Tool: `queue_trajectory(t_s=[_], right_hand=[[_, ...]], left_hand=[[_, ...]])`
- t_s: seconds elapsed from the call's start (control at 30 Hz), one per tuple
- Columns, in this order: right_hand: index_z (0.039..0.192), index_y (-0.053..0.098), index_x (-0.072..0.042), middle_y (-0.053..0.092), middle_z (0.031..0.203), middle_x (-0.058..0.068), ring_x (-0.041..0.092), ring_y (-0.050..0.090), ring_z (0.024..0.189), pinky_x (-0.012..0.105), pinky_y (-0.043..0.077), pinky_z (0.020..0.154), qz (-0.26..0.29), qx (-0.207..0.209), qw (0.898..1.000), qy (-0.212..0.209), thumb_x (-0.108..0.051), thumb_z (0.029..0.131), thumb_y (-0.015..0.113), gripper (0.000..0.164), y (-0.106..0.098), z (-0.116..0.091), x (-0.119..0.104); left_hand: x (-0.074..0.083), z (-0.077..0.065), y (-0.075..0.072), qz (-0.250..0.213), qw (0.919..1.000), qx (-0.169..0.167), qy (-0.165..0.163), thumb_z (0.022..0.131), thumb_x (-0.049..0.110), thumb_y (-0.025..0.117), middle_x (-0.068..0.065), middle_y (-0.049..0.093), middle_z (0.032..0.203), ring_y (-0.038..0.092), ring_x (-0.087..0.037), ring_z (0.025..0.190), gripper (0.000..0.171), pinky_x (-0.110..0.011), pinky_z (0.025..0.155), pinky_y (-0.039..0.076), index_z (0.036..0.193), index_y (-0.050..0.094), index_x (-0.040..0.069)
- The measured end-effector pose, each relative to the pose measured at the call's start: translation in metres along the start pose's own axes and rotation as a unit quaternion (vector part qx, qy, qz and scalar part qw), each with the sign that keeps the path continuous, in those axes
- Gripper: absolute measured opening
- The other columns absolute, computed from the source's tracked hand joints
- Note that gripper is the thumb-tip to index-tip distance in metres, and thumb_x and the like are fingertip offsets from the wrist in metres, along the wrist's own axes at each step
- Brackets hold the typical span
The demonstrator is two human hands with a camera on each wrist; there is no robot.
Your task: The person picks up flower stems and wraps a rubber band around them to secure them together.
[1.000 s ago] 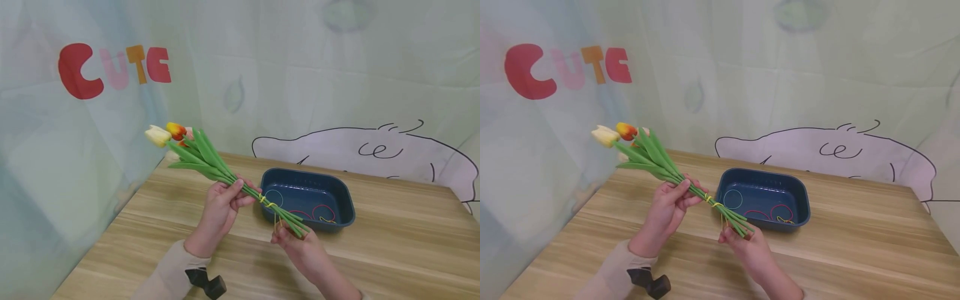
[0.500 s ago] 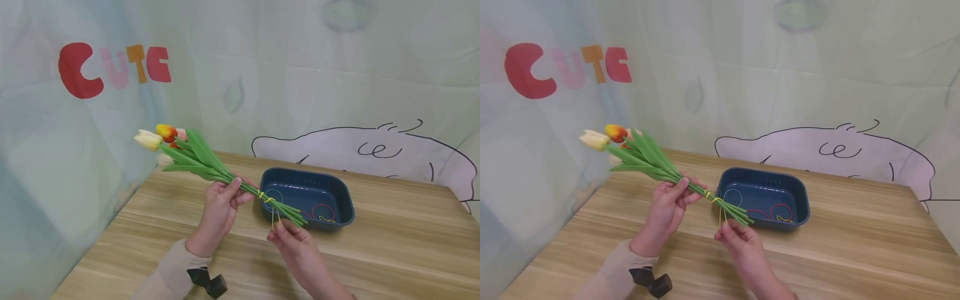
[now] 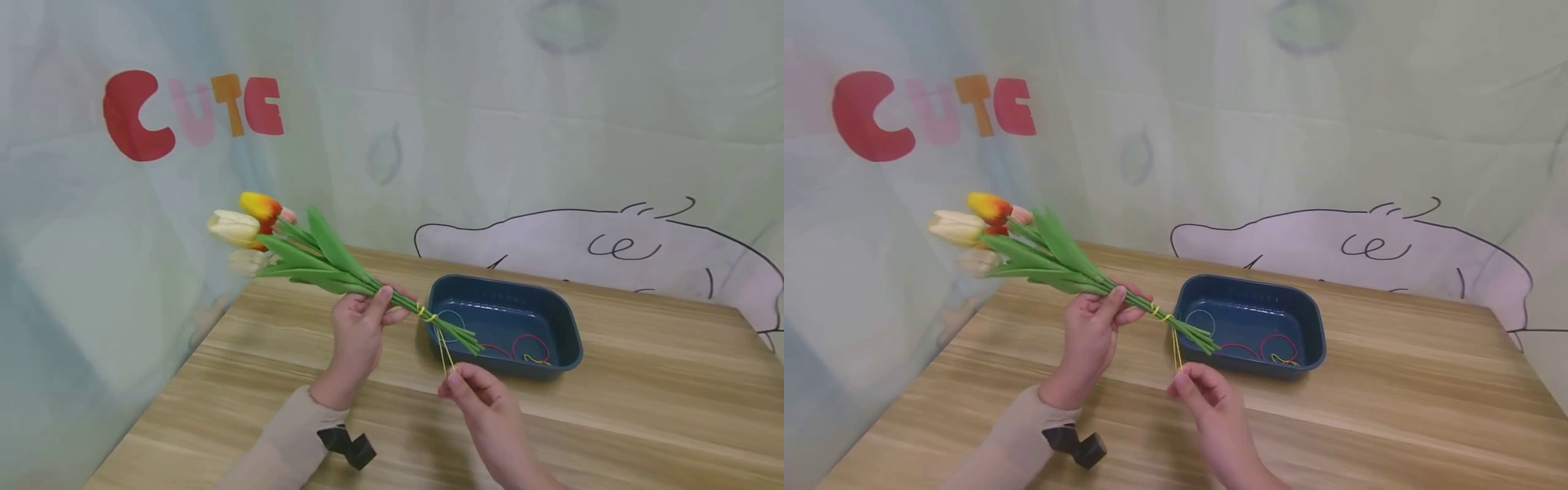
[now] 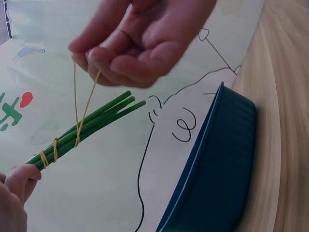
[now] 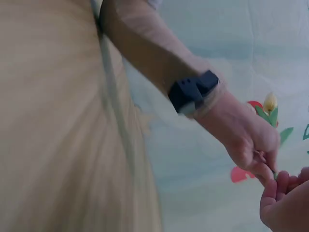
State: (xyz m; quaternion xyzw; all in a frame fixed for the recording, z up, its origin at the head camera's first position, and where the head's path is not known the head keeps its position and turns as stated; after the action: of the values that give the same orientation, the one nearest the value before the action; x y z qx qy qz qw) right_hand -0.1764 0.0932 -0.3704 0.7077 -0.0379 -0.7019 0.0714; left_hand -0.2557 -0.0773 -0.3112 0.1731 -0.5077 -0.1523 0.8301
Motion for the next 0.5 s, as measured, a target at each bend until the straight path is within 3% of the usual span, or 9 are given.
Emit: queue_trajectory(t_s=[0.07,0.1,0.17,0.23,0.3,0.5], right_hand=[[0.093,0.064,-0.004,0.062,0.084,0.001,0.014,0.061,0.084,0.021,0.054,0.078,-0.078,-0.015,0.995,-0.068,-0.009,0.094,0.06,0.006,-0.004,0.002,-0.016],[0.092,0.064,-0.003,0.062,0.083,0.001,0.013,0.06,0.082,0.021,0.054,0.073,-0.115,-0.026,0.986,-0.115,-0.005,0.093,0.06,0.005,-0.005,0.002,-0.025],[0.091,0.063,-0.001,0.06,0.081,0.002,0.011,0.057,0.077,0.02,0.052,0.065,-0.167,-0.055,0.961,-0.216,0.004,0.091,0.059,0.007,-0.007,0.002,-0.045],[0.091,0.064,-0.002,0.058,0.082,0.004,0.011,0.055,0.075,0.021,0.051,0.06,-0.187,-0.094,0.934,-0.288,0.012,0.089,0.058,0.015,-0.009,0.001,-0.059],[0.092,0.064,-0.004,0.057,0.082,0.005,0.011,0.053,0.075,0.022,0.049,0.058,-0.199,-0.128,0.918,-0.319,0.015,0.087,0.058,0.021,-0.011,0.001,-0.068],[0.088,0.062,-0.008,0.06,0.082,0.003,0.01,0.056,0.079,0.02,0.053,0.064,-0.252,-0.182,0.89,-0.335,0.016,0.084,0.061,0.025,-0.015,0.005,-0.082]], left_hand=[[-0.002,0.001,0.0,0.02,0.9998,-0.007,-0.005,0.094,-0.011,0.049,-0.008,0.071,0.08,0.072,-0.016,0.078,0.012,-0.031,0.07,0.061,0.094,0.053,-0.022],[-0.003,0.001,0.001,0.032,0.9994,-0.014,-0.008,0.094,-0.011,0.05,-0.011,0.07,0.081,0.072,-0.016,0.077,0.013,-0.031,0.07,0.061,0.095,0.052,-0.024],[-0.005,0.001,0.004,0.054,0.998,-0.03,-0.017,0.093,-0.012,0.051,-0.022,0.069,0.083,0.072,-0.015,0.077,0.014,-0.031,0.07,0.062,0.095,0.052,-0.025],[-0.006,0.0,0.007,0.07,0.9959,-0.051,-0.028,0.093,-0.012,0.051,-0.032,0.066,0.086,0.071,-0.014,0.077,0.014,-0.031,0.071,0.062,0.095,0.052,-0.025],[-0.006,-0.001,0.011,0.081,0.9932,-0.075,-0.037,0.093,-0.011,0.052,-0.041,0.061,0.088,0.071,-0.012,0.076,0.015,-0.033,0.071,0.062,0.095,0.053,-0.025],[-0.006,-0.007,0.022,0.08,0.9828,-0.146,-0.082,0.094,-0.009,0.05,-0.044,0.057,0.091,0.071,-0.012,0.076,0.016,-0.038,0.071,0.062,0.098,0.05,-0.024]])
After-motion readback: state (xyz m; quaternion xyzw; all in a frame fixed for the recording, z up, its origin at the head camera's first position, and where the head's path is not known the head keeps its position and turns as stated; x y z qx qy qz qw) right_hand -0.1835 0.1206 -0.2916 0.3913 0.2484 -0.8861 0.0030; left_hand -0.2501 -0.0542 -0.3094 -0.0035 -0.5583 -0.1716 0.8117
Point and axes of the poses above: each hand's wrist, its own z-axis towards the middle knuckle, its own y-axis out of the palm, x = y × z, the point moved 8 cm from there along z, towards the middle knuckle
